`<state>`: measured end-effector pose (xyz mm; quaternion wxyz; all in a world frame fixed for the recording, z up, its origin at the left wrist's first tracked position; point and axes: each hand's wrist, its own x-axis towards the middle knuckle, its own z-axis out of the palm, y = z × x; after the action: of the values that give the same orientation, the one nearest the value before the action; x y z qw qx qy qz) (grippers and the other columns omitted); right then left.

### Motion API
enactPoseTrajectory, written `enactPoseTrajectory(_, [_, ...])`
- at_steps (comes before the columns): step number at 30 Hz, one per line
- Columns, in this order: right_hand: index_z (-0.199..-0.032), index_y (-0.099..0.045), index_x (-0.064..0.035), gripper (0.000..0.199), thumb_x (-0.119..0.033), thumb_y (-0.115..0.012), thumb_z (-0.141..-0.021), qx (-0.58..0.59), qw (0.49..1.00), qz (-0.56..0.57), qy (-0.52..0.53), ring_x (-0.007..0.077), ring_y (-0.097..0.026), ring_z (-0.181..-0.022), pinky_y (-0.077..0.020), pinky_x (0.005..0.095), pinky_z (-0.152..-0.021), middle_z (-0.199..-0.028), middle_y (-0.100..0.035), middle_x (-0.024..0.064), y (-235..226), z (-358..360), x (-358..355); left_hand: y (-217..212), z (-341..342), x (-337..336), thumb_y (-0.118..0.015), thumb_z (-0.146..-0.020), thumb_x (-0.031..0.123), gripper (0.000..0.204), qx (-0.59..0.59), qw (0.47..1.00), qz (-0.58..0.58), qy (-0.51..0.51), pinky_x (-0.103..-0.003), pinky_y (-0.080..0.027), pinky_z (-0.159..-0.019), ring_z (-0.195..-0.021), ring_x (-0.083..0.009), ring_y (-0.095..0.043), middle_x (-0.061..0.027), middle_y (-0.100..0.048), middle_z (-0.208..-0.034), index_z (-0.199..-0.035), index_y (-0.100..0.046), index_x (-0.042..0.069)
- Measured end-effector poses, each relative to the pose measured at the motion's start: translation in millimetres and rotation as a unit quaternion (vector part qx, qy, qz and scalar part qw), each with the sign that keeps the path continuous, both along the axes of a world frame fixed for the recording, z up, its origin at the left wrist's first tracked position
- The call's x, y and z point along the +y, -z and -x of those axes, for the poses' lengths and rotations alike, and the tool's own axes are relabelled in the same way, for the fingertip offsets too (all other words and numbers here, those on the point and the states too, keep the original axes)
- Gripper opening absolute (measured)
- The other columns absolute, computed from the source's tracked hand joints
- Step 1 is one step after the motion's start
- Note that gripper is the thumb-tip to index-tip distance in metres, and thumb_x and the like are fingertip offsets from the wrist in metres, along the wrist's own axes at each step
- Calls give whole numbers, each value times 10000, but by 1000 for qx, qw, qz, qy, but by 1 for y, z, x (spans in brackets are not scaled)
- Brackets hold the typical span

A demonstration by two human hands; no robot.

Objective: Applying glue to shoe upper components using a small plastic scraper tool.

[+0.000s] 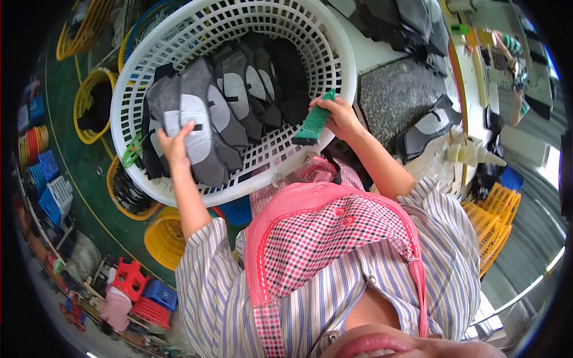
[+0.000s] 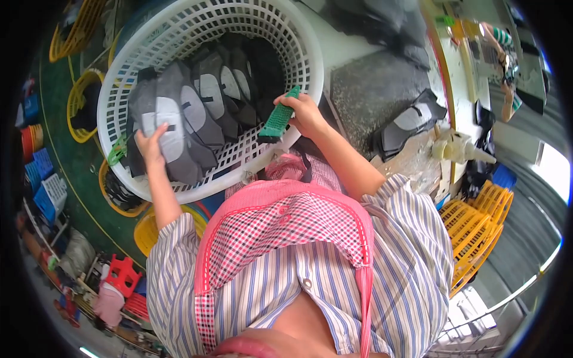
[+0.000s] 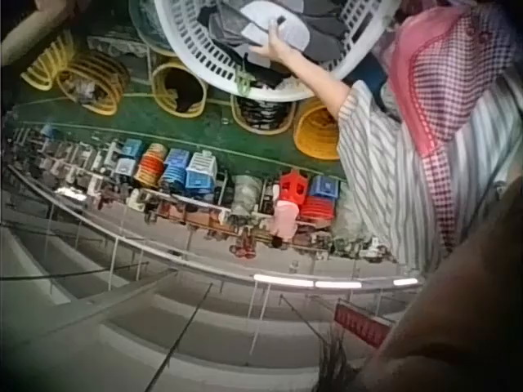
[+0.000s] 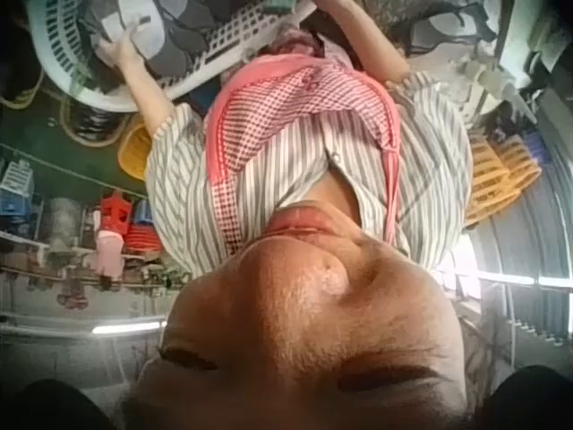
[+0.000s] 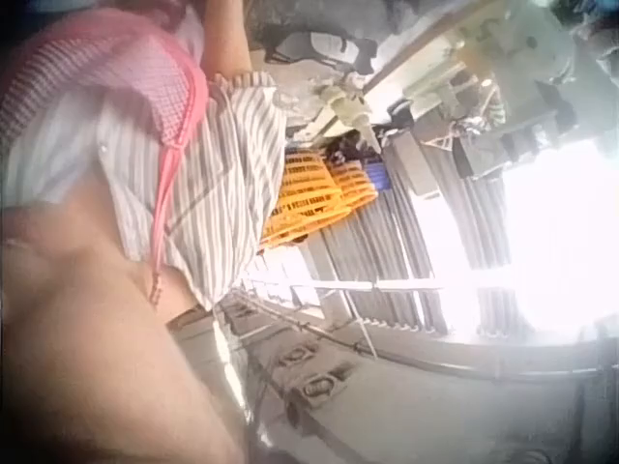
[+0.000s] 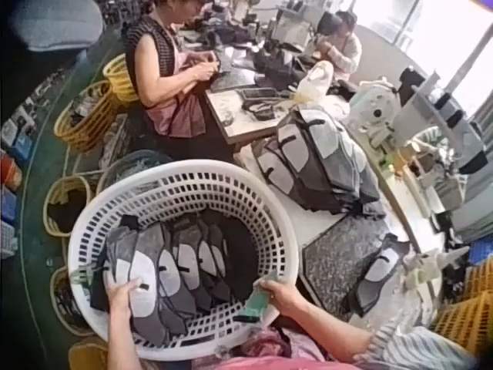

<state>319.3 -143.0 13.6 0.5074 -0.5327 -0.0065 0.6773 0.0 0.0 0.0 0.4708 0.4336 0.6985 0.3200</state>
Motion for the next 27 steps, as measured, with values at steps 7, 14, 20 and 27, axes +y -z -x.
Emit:
enactPoseTrajectory(7, [-828,-507,-2,149,-126,-452,-765,-93,995,27,38,174,-549,-727,-470,330,-648,-794,-550,92,-8,-19,-1,-109,15,29,-566,-663,170,414,-281,959,-5,-38,-314,-415,-729,-821,-212,-512,-91,-510,-919,-1017,-438,-1])
enactPoseTrajectory(14, [-679,-565,-85,134,-214,-577,-644,-3,996,-63,55,170,-471,-452,-360,332,-386,-581,-511,62,16,-12,4,-114,-83,7,-541,-648,180,673,-250,957,-21,147,-325,-309,-867,-1007,-210,-413,-104,-404,-1134,-1227,-248,2])
enactPoseTrajectory(20, [-762,-550,3,153,-134,-546,-693,189,955,-143,177,254,-541,-717,-437,392,-679,-752,-545,113,-20,-55,-32,-185,-192,-6,-476,-711,265,535,-350,858,-38,373,-342,-337,-855,-972,-236,-458,-101,-455,-1088,-1155,-341,2])
enactPoseTrajectory(27, [-815,-499,-4,205,-177,-507,-705,92,878,-304,358,263,-558,-668,-454,383,-641,-705,-551,143,-52,-151,-193,-203,-337,-41,-428,-702,218,574,-382,789,80,475,-344,-312,-895,-1047,-252,-413,-141,-401,-1154,-1201,-276,-21])
